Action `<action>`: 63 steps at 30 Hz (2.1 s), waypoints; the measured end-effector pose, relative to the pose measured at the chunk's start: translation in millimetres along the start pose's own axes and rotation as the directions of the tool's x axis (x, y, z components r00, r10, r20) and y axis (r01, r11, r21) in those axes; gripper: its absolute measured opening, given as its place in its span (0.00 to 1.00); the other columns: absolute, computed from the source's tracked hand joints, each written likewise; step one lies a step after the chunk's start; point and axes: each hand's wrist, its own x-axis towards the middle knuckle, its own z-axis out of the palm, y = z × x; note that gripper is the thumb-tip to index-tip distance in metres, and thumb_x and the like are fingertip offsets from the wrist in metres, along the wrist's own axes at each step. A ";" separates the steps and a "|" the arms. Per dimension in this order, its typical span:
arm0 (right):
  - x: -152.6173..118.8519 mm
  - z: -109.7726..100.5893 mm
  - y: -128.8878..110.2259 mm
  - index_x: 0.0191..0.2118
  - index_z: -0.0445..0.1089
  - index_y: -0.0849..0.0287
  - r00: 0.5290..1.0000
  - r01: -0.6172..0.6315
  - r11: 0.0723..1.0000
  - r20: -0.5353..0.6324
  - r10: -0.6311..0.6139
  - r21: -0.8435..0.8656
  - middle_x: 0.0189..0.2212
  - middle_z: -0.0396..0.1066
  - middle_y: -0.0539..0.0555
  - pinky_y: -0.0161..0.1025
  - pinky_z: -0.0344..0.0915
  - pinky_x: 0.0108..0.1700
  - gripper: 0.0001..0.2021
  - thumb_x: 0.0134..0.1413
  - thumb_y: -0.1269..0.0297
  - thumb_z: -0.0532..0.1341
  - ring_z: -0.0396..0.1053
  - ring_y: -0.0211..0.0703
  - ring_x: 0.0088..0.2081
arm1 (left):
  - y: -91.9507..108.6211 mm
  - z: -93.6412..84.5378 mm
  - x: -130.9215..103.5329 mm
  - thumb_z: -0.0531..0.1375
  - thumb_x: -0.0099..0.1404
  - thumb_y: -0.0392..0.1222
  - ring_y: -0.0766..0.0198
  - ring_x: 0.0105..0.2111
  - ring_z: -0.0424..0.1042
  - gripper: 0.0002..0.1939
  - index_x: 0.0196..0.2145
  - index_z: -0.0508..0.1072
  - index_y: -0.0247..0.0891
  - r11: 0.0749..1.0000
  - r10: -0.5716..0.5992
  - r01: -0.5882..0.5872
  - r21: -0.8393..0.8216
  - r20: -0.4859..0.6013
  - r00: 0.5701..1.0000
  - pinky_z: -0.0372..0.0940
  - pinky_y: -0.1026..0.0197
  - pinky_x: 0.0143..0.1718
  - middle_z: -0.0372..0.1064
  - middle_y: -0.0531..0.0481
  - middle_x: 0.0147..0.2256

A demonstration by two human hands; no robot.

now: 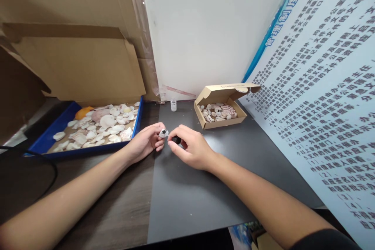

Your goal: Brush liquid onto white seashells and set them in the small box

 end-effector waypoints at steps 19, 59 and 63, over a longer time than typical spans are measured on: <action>-0.2 -2.0 -2.5 0.39 0.68 0.57 0.999 -0.019 1.000 -0.045 0.020 0.010 0.32 0.64 0.51 0.35 0.61 0.30 0.03 0.62 0.66 0.57 0.61 0.37 0.29 | -1.1 -1.2 0.8 0.58 0.60 0.39 0.73 0.17 0.56 0.08 0.26 0.62 0.37 1.000 -0.007 0.007 -0.011 -0.004 1.000 0.56 0.68 0.18 0.55 0.57 0.20; -1.1 -6.1 -7.2 0.36 0.62 0.57 0.998 0.060 0.996 -0.015 -0.060 0.061 0.30 0.64 0.50 0.37 0.59 0.35 0.08 0.66 0.67 0.49 0.61 0.39 0.30 | -1.2 0.1 2.0 0.57 0.60 0.37 0.73 0.17 0.55 0.06 0.26 0.63 0.37 1.000 -0.014 0.014 0.004 -0.012 1.000 0.56 0.68 0.18 0.54 0.57 0.20; -3.4 -0.5 -2.4 0.47 0.60 0.56 0.998 -0.050 0.994 -0.028 0.053 0.099 0.33 0.64 0.50 0.36 0.61 0.32 0.08 0.63 0.65 0.55 0.62 0.38 0.30 | -1.9 -0.3 2.1 0.57 0.61 0.37 0.72 0.17 0.56 0.07 0.26 0.63 0.37 1.000 -0.007 0.007 -0.013 -0.004 1.000 0.56 0.69 0.18 0.54 0.57 0.20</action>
